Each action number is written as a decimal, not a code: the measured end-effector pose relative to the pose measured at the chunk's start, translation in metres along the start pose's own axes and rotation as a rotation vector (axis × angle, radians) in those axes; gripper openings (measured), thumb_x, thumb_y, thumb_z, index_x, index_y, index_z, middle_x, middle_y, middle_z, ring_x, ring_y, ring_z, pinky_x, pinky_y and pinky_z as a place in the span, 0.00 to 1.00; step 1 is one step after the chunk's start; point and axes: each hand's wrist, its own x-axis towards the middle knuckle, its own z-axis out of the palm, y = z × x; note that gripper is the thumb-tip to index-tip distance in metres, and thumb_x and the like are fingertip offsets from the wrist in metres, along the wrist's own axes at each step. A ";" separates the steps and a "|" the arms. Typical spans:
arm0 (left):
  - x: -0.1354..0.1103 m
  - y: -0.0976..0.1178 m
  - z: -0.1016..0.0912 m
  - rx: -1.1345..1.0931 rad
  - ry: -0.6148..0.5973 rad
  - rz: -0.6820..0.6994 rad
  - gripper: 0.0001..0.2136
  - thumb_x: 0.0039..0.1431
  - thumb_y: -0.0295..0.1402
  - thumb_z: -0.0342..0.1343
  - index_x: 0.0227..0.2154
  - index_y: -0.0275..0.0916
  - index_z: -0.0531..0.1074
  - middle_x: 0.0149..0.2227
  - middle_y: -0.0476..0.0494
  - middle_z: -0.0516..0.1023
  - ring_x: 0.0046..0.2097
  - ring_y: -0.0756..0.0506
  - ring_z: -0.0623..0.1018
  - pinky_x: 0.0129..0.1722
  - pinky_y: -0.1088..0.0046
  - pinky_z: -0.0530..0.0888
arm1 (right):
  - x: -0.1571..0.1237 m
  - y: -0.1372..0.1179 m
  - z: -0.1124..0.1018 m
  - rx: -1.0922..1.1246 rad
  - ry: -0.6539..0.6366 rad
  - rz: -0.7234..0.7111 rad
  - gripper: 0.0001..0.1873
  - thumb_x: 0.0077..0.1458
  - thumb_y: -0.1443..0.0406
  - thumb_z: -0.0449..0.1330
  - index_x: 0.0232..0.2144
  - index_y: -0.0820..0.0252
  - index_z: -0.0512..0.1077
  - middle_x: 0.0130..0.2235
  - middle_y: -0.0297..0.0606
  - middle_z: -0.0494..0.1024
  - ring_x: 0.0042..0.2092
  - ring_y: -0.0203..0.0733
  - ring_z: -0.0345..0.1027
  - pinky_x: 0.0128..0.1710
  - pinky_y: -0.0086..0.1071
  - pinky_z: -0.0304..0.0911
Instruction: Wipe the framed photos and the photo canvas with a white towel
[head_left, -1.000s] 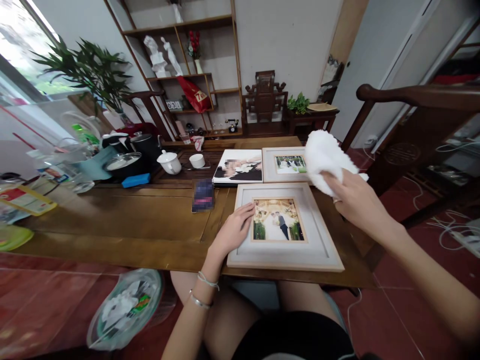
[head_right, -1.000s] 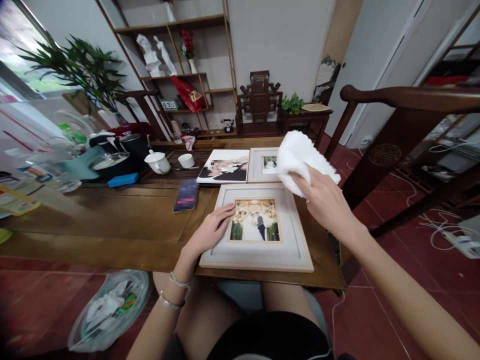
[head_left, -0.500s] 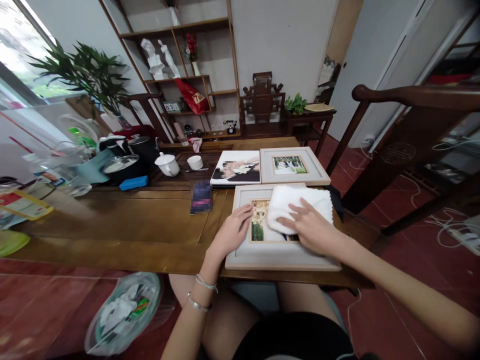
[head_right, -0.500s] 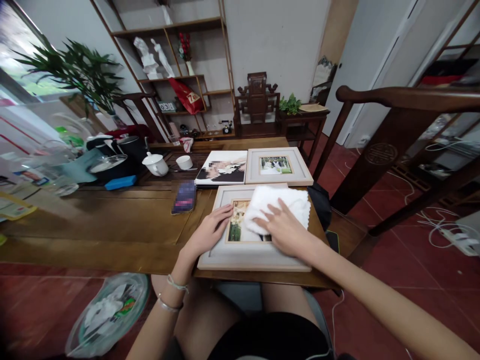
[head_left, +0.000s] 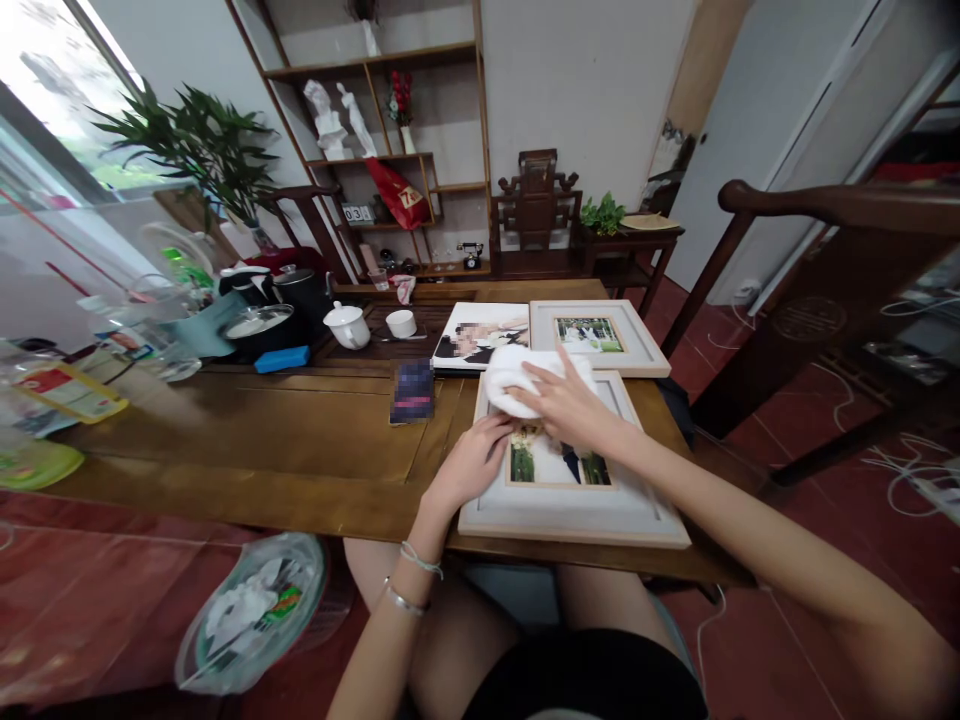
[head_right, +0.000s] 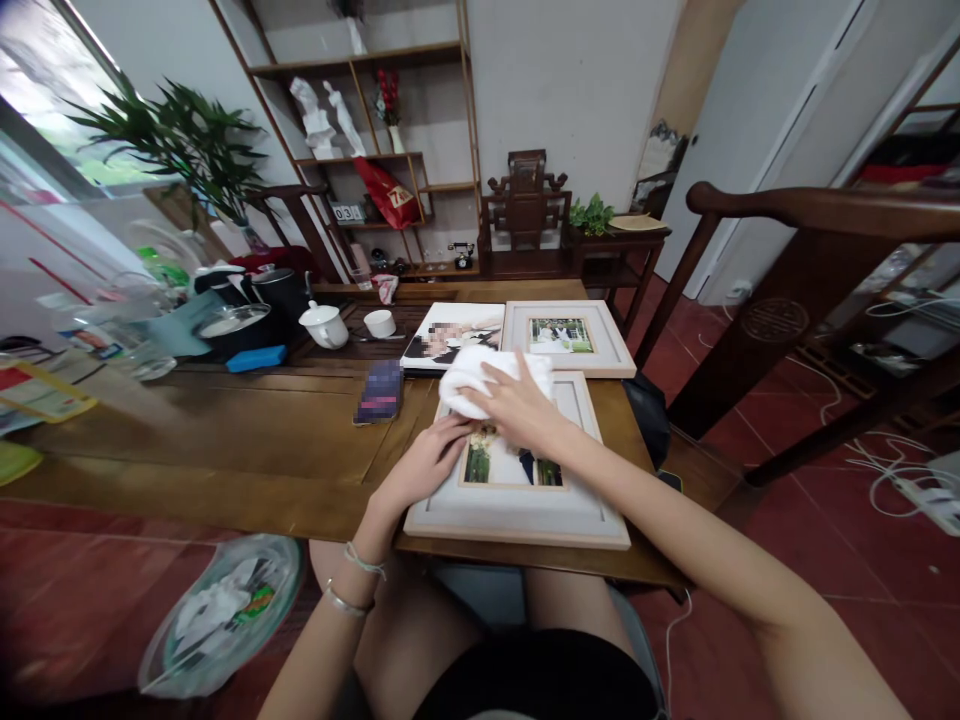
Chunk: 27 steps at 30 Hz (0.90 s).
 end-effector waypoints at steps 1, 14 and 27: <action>0.000 0.002 -0.001 0.007 -0.002 -0.008 0.15 0.65 0.28 0.45 0.49 0.38 0.73 0.52 0.39 0.75 0.56 0.41 0.72 0.58 0.59 0.68 | 0.011 -0.005 0.002 0.009 -0.011 -0.045 0.34 0.49 0.76 0.52 0.60 0.62 0.59 0.57 0.52 0.69 0.64 0.54 0.47 0.60 0.58 0.37; -0.001 -0.004 0.003 -0.008 0.018 0.023 0.16 0.65 0.28 0.45 0.51 0.35 0.71 0.58 0.38 0.70 0.61 0.43 0.67 0.62 0.61 0.64 | -0.039 0.028 -0.001 -0.130 -0.167 0.070 0.35 0.44 0.79 0.51 0.57 0.62 0.65 0.45 0.51 0.77 0.58 0.56 0.56 0.53 0.48 0.49; 0.000 -0.003 0.003 0.004 0.023 0.008 0.16 0.64 0.27 0.45 0.50 0.35 0.72 0.57 0.38 0.71 0.60 0.44 0.68 0.62 0.60 0.65 | -0.057 -0.028 -0.010 -0.040 -0.225 0.132 0.34 0.47 0.78 0.52 0.58 0.62 0.64 0.56 0.52 0.69 0.58 0.58 0.59 0.52 0.46 0.55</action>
